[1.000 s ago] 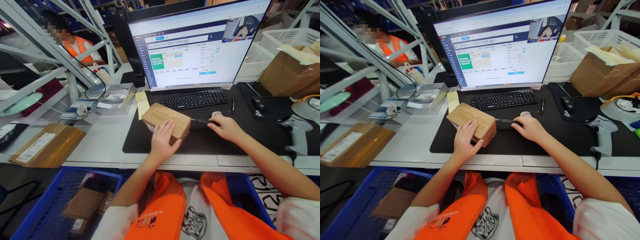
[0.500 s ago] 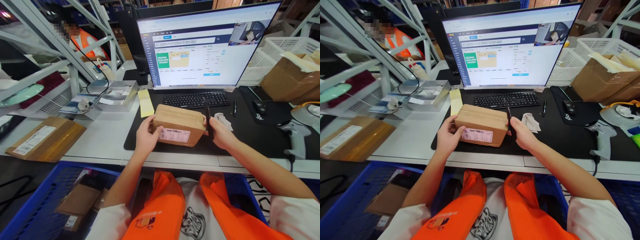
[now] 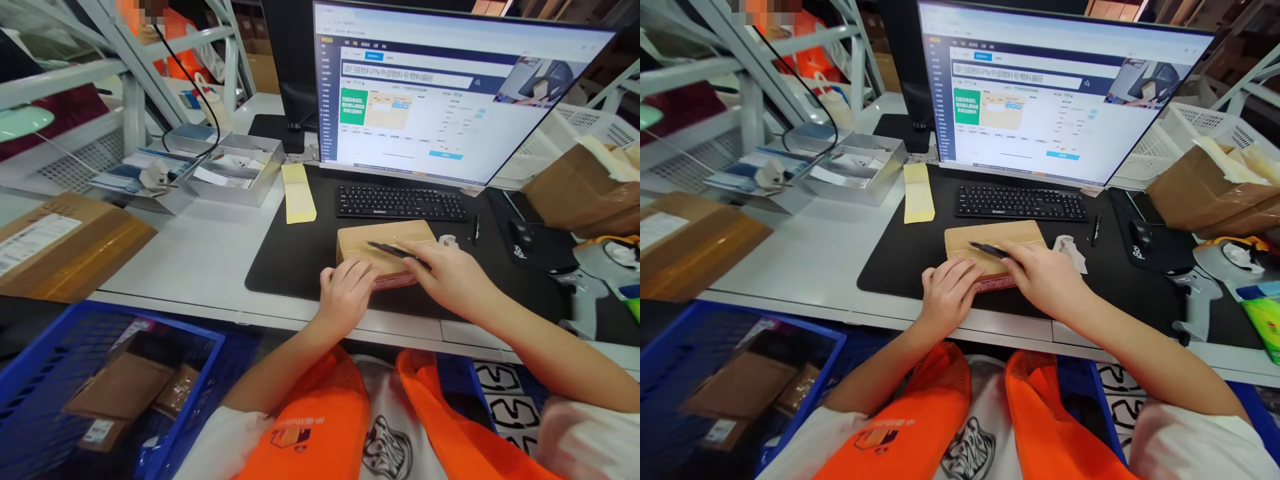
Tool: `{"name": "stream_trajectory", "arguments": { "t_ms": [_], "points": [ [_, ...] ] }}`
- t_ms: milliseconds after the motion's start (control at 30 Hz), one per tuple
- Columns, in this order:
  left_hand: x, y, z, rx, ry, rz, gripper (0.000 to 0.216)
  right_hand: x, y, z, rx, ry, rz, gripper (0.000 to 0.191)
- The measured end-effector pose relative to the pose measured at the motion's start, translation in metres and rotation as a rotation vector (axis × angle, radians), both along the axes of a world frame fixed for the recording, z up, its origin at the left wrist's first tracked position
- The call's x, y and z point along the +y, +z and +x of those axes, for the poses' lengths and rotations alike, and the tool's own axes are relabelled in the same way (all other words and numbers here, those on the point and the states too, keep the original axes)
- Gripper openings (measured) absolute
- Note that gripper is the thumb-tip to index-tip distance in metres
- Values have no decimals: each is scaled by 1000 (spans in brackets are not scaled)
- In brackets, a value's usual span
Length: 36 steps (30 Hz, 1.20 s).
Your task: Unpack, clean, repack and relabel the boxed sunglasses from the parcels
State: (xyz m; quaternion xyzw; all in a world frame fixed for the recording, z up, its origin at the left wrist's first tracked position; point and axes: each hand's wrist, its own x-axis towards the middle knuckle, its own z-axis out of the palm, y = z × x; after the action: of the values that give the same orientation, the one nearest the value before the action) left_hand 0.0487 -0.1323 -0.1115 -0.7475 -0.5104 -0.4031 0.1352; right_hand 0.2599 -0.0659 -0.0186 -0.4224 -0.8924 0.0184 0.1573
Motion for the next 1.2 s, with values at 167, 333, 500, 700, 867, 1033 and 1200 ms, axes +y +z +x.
{"name": "stream_trajectory", "arguments": {
  "t_ms": [167, 333, 500, 700, 867, 1033, 1200],
  "points": [
    [1, -7, 1, -40, 6, 19, 27, -12, 4, -13, -165, 58, 1, 39],
    [1, -15, -1, -47, -35, -61, 32, -10, 5, -18, -187, 23, 19, 40],
    [1, -14, -3, -36, -33, -65, 34, -7, 10, -21, -161, -6, -31, 42],
    [2, -11, -4, -77, -75, -87, 33, -6, 12, 40, -294, -184, 71, 44],
    [-2, -4, -5, -19, -36, -25, 30, 13, -5, 138, -340, -551, 10, 40],
    [37, 48, -15, 85, -174, -232, 20, 52, -47, 199, -199, -730, -196, 45],
    [122, 104, -15, 269, -300, -698, 53, 67, -68, 158, 70, -553, -141, 55]
  ]
}}
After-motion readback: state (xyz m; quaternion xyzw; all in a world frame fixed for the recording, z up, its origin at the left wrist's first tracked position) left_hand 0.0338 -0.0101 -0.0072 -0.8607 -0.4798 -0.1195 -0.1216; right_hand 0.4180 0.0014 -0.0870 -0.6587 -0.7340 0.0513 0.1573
